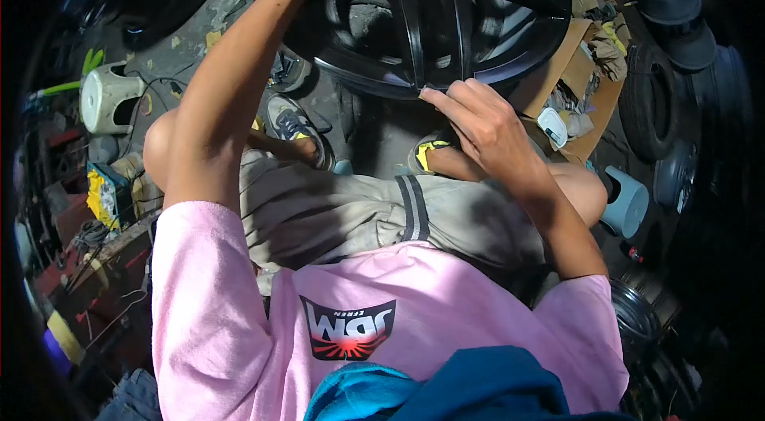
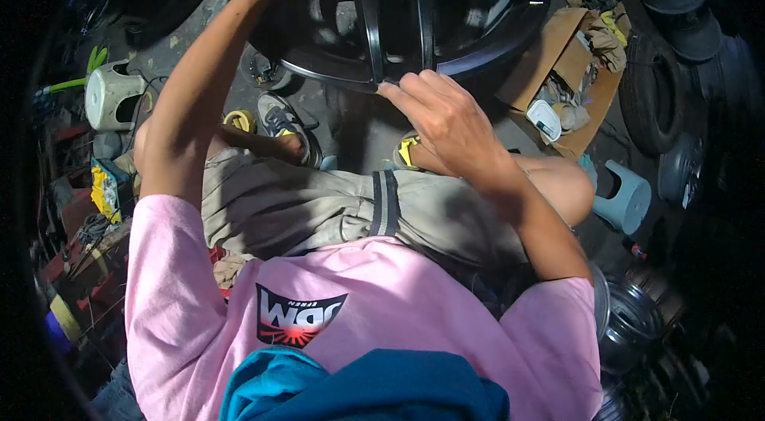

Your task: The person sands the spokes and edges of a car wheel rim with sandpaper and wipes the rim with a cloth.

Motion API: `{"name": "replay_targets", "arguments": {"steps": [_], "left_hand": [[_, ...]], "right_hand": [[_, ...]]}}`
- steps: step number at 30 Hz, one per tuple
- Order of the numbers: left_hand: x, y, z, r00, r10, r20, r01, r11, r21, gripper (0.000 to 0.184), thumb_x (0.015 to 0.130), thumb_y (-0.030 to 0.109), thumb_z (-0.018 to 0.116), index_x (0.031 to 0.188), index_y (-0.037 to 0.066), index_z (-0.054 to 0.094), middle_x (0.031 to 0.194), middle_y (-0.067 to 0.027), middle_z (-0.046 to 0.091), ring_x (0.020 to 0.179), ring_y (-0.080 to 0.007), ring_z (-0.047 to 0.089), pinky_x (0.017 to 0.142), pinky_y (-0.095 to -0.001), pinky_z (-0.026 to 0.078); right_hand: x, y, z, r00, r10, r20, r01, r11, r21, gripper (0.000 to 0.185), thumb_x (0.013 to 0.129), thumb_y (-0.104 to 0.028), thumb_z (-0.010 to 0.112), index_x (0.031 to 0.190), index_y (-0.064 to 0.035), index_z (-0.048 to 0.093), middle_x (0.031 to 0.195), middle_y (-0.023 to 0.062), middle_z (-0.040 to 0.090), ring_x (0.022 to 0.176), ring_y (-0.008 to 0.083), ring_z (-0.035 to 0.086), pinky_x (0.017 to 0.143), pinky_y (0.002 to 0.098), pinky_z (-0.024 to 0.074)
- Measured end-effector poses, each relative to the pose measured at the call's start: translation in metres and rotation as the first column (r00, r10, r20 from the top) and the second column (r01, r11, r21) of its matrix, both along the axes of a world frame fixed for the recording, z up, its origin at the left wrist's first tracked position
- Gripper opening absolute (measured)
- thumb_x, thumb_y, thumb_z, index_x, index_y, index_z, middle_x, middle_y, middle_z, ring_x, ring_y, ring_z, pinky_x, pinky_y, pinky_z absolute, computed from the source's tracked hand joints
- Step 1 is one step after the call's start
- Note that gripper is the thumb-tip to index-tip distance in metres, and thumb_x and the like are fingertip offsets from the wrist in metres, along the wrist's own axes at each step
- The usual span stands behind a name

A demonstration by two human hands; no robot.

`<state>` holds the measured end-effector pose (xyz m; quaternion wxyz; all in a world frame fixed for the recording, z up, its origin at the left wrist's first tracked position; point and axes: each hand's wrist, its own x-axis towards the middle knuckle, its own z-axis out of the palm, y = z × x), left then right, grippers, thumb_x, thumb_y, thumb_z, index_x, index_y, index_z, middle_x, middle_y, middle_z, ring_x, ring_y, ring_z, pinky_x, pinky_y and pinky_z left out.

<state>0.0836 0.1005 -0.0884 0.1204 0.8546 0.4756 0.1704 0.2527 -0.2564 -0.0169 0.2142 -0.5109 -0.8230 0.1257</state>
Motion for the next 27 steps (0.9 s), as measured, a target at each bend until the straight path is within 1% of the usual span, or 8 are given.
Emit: {"name": "replay_targets", "arguments": {"steps": [2,5,12,15,18,20,24,27], "left_hand": [[0.001,-0.01,0.012,1.0,0.025,0.001,-0.025,0.999,-0.035,0.088,0.086,0.068,0.079,0.145,0.014,0.041,0.095,-0.0261,0.077,0.092,-0.0468,0.077,0.08,-0.0564,0.059],[-0.002,-0.004,0.003,1.0,-0.005,0.013,0.005,1.0,0.02,0.087,0.086,0.068,0.079,0.145,0.014,0.042,0.094,-0.026,0.078,0.091,-0.0471,0.077,0.08,-0.0565,0.059],[-0.001,-0.004,0.005,0.999,0.013,0.032,-0.012,1.0,-0.021,0.085,0.087,0.066,0.08,0.145,0.015,0.043,0.097,-0.0262,0.078,0.094,-0.0475,0.077,0.081,-0.0564,0.059],[-0.004,-0.004,0.002,0.997,-0.037,0.066,0.034,0.998,0.047,0.085,0.087,0.064,0.081,0.146,0.015,0.043,0.096,-0.0253,0.078,0.092,-0.0473,0.077,0.081,-0.0566,0.059],[-0.003,-0.001,0.003,0.999,-0.01,0.053,0.011,1.0,-0.006,0.086,0.087,0.064,0.082,0.146,0.015,0.043,0.097,-0.0253,0.078,0.094,-0.0469,0.077,0.082,-0.0568,0.059],[0.0,-0.002,0.003,0.998,0.019,0.052,-0.019,1.0,-0.006,0.085,0.086,0.064,0.082,0.145,0.015,0.043,0.098,-0.0257,0.078,0.094,-0.0467,0.077,0.082,-0.0564,0.059],[-0.001,-0.008,0.008,1.0,0.004,0.028,-0.004,1.0,0.023,0.084,0.087,0.063,0.082,0.144,0.016,0.044,0.096,-0.0253,0.078,0.091,-0.0468,0.077,0.08,-0.0562,0.059],[-0.002,-0.008,0.006,0.998,0.002,0.057,-0.002,1.0,-0.003,0.084,0.086,0.063,0.083,0.144,0.016,0.044,0.096,-0.0252,0.078,0.092,-0.0464,0.077,0.081,-0.0564,0.059]], "right_hand": [[0.001,0.001,-0.002,1.0,0.03,0.006,-0.03,0.999,0.018,0.055,0.073,-0.001,0.069,0.128,0.0072,0.069,0.105,0.0148,0.062,0.096,0.0328,0.062,0.088,0.0426,0.0539],[-0.006,0.006,-0.004,0.999,0.02,0.031,-0.022,0.999,0.049,0.057,0.073,-0.002,0.07,0.129,0.0074,0.069,0.105,0.0147,0.062,0.096,0.0323,0.062,0.089,0.042,0.0539],[-0.003,0.004,-0.004,0.999,0.04,-0.011,-0.039,0.998,0.049,0.058,0.073,-0.003,0.069,0.13,0.0068,0.069,0.104,0.0142,0.062,0.096,0.0319,0.062,0.088,0.0412,0.0532],[-0.003,0.005,-0.006,0.999,0.034,-0.007,-0.034,0.998,0.061,0.058,0.073,-0.003,0.069,0.13,0.0066,0.069,0.102,0.014,0.061,0.094,0.032,0.061,0.086,0.0415,0.0529],[0.005,0.0,-0.004,0.999,0.033,-0.029,-0.034,0.999,-0.034,0.058,0.073,-0.001,0.067,0.13,0.0066,0.069,0.101,0.0138,0.061,0.093,0.0321,0.061,0.085,0.042,0.0529],[-0.001,0.006,-0.006,0.998,0.043,-0.045,-0.04,0.998,0.053,0.057,0.072,0.001,0.067,0.129,0.0067,0.069,0.101,0.0136,0.061,0.093,0.0323,0.061,0.084,0.0418,0.0527],[-0.003,0.003,-0.007,0.999,0.029,-0.035,-0.028,0.998,0.051,0.055,0.074,0.001,0.067,0.129,0.0064,0.07,0.101,0.014,0.061,0.093,0.0326,0.061,0.084,0.042,0.0527],[0.001,-0.001,-0.005,0.999,0.004,-0.034,-0.005,1.0,-0.021,0.054,0.075,0.002,0.066,0.129,0.0065,0.07,0.101,0.0145,0.061,0.094,0.0327,0.062,0.085,0.0422,0.0528]]}}
